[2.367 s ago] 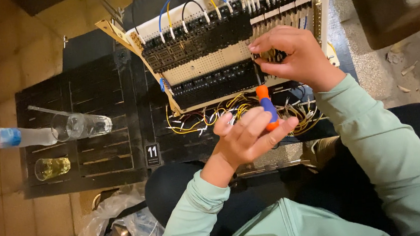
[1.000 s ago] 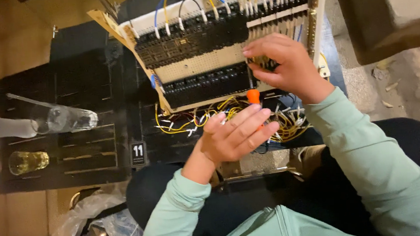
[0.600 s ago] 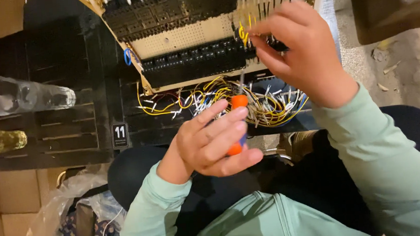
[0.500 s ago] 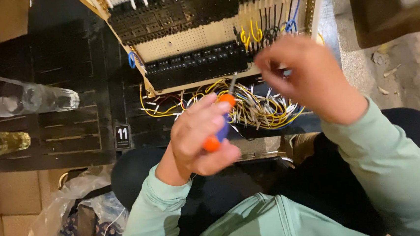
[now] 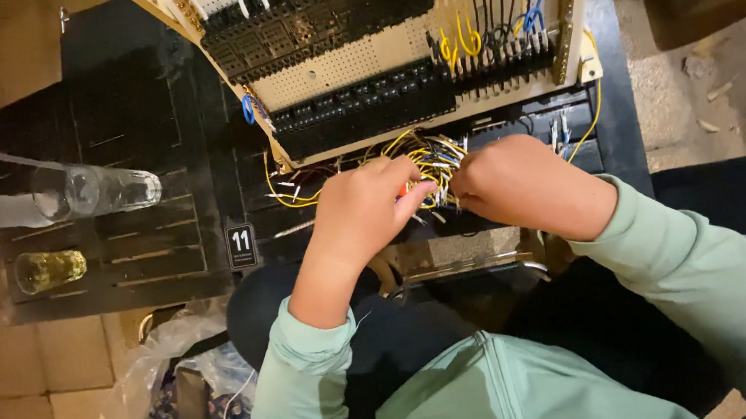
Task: Connecting multiple yellow and white wires to a terminal panel using a screwdriver.
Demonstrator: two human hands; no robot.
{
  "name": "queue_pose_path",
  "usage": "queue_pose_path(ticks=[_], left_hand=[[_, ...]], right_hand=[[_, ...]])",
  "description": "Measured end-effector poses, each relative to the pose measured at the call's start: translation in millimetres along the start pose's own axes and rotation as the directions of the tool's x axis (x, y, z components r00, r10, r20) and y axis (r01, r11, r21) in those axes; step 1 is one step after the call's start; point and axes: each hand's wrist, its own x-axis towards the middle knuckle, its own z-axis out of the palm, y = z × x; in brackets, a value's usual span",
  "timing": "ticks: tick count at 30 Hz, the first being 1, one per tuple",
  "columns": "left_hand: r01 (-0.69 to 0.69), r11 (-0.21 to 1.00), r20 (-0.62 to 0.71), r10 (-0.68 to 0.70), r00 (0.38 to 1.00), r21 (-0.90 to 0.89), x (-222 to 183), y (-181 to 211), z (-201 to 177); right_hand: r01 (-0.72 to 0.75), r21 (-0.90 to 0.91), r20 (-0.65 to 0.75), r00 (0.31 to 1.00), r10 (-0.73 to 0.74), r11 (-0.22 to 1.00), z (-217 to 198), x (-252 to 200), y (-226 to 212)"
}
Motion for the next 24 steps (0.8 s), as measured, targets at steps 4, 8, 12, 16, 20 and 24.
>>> queue_pose_path(ticks=[4,8,12,16,20,24], left_hand=[[0.052,0.993,0.179,-0.07,0.981,0.102,-8,-23,25],[0.117,0.987,0.358,-0.15,0.921,0.113,-12,-27,33],[0.124,0.988,0.383,-0.15,0.912,0.092,-15,-29,43],[0.107,0.984,0.389,-0.155,0.908,0.143,-22,-32,50],[0.062,0.99,0.322,-0.098,0.942,0.123,-22,-28,49],[0.015,0.977,0.249,-0.069,0.966,0.211,-24,-28,53]], right_hand=[[0.007,-0.048,-0.044,0.999,-0.009,0.999,22,-4,-2],[-0.008,-0.094,-0.071,0.997,0.002,0.996,34,-2,0],[-0.136,-0.077,-0.092,0.987,0.129,0.988,20,-1,2],[-0.17,-0.081,-0.192,0.97,0.152,0.982,8,10,3],[-0.182,-0.008,-0.23,0.957,0.175,0.983,-1,19,-4],[-0.19,0.046,-0.156,0.968,0.195,0.981,-1,24,-2]])
